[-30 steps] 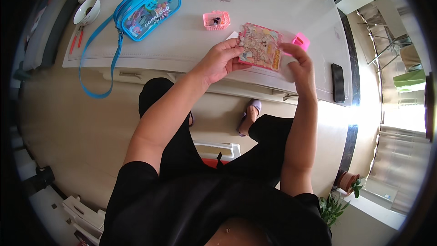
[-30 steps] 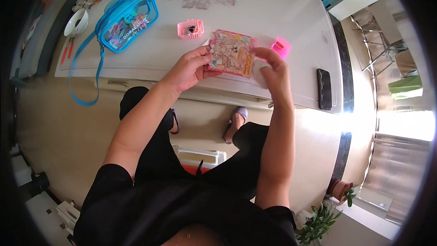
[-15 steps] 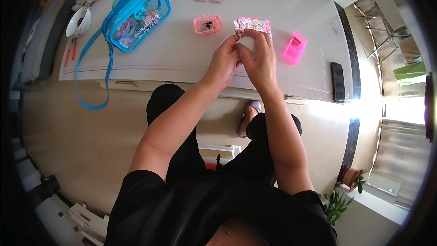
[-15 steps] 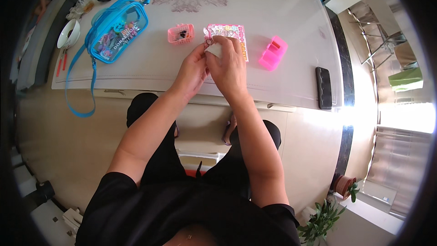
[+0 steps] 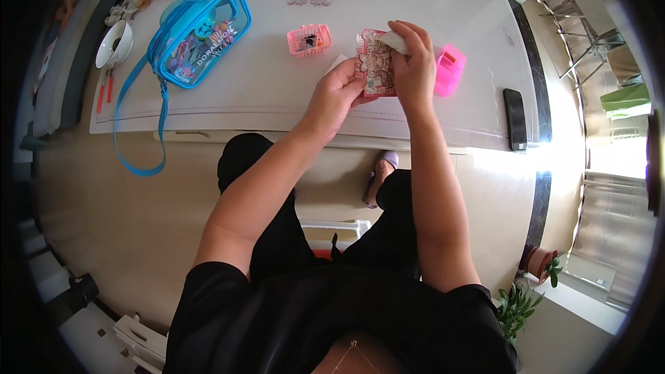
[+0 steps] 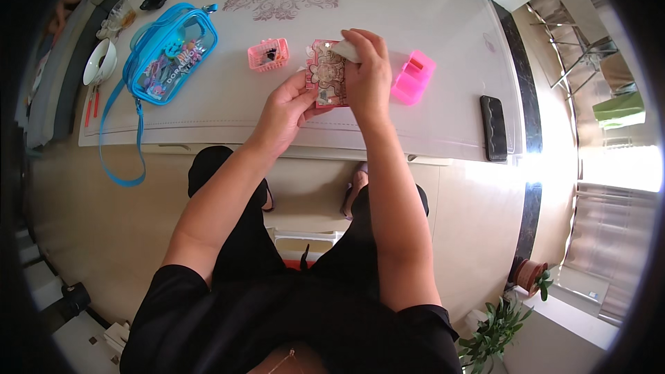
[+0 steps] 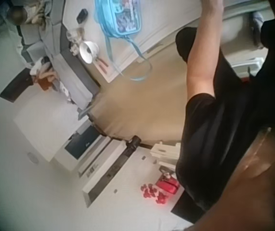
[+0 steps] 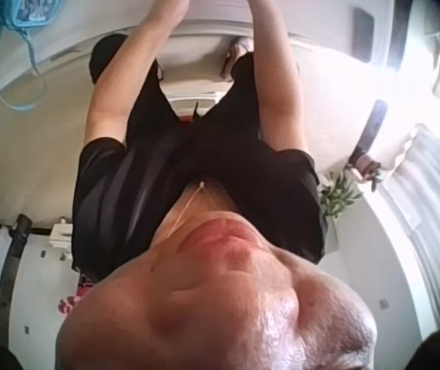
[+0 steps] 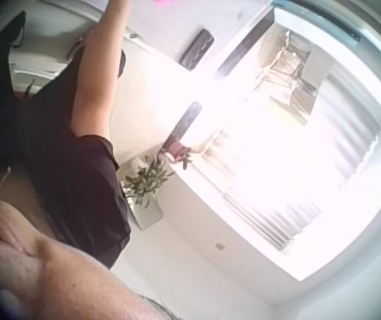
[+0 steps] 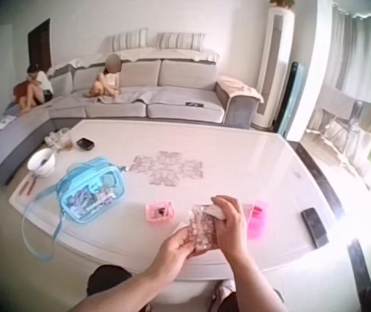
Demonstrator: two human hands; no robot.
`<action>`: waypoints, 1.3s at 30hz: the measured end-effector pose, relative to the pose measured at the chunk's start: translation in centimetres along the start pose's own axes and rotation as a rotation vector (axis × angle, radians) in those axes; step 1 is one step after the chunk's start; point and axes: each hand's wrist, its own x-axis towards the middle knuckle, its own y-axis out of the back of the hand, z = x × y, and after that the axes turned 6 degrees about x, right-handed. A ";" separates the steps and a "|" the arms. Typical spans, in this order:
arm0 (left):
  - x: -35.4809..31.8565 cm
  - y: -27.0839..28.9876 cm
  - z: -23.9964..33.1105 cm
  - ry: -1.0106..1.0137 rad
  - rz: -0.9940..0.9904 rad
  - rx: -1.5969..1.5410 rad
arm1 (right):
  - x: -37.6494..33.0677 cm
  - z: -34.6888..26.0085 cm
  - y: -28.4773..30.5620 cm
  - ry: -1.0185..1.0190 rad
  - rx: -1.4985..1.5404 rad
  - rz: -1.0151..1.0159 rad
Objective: The person sits on the floor and wipes several small decorative items on a white table using a white cloth. They handle each item one at a time, including a blue plastic bag, a pink container, and a small yellow object, then wipe the table surface.
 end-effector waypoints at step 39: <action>0.9 1.6 0.8 -0.205 0.145 0.007 | 0.2 0.4 1.4 -0.155 0.029 0.352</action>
